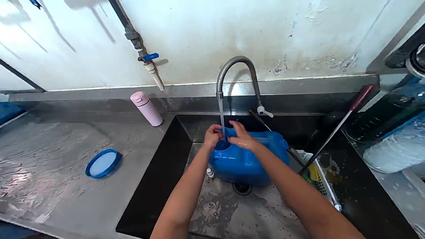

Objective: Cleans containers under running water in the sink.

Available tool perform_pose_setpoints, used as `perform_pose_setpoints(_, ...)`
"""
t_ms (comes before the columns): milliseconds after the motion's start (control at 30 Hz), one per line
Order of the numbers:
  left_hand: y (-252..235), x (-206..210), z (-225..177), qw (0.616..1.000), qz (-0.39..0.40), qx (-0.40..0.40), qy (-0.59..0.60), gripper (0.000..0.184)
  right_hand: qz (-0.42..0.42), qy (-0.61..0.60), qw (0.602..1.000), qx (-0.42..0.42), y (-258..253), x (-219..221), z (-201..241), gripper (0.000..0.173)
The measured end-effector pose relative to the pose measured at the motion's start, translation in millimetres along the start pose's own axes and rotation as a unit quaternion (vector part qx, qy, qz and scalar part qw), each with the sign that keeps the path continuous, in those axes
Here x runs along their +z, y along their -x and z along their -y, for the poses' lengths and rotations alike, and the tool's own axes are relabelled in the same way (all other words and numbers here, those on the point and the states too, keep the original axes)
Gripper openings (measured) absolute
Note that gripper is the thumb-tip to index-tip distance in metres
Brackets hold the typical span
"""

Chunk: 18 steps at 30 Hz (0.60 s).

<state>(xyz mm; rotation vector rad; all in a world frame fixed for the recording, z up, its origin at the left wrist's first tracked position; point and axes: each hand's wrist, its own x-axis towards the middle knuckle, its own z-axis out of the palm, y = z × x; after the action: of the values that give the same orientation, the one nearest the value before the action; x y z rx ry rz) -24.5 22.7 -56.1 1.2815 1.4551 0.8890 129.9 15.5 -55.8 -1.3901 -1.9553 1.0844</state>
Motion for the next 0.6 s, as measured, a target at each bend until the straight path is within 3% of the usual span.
perform_pose_setpoints(100,-13,32,2,0.996,0.038,0.021,-0.083,0.051,0.039,0.141,0.987,0.073,3,6,12,0.061)
perform_pose_setpoints(167,-17,34,-5,0.994,0.047,0.005,-0.102,0.045,0.040,0.128,0.989,0.060,2,0,8,0.055)
perform_pose_setpoints(267,-14,8,-19,0.975,0.078,0.037,-0.204,0.033,-0.059,0.098,0.992,0.046,29,-29,-30,0.048)
perform_pose_setpoints(333,-8,-5,-18,0.929,0.066,0.109,-0.347,0.053,-0.162,0.113,0.977,0.077,60,-47,-79,0.048)
perform_pose_setpoints(400,6,-1,-4,0.876,0.089,0.095,-0.464,0.087,-0.263,0.057,0.960,0.082,81,-39,-110,0.048)
perform_pose_setpoints(433,13,2,4,0.859,0.096,0.080,-0.496,0.095,-0.313,0.012,0.944,0.100,82,-30,-103,0.042)
perform_pose_setpoints(500,18,-18,13,0.874,0.064,0.080,-0.474,0.091,-0.362,-0.044,0.922,0.132,69,-17,-60,0.035)
perform_pose_setpoints(600,-4,-96,41,0.924,0.004,0.070,-0.376,0.088,-0.263,0.000,0.963,0.054,33,-2,4,0.039)
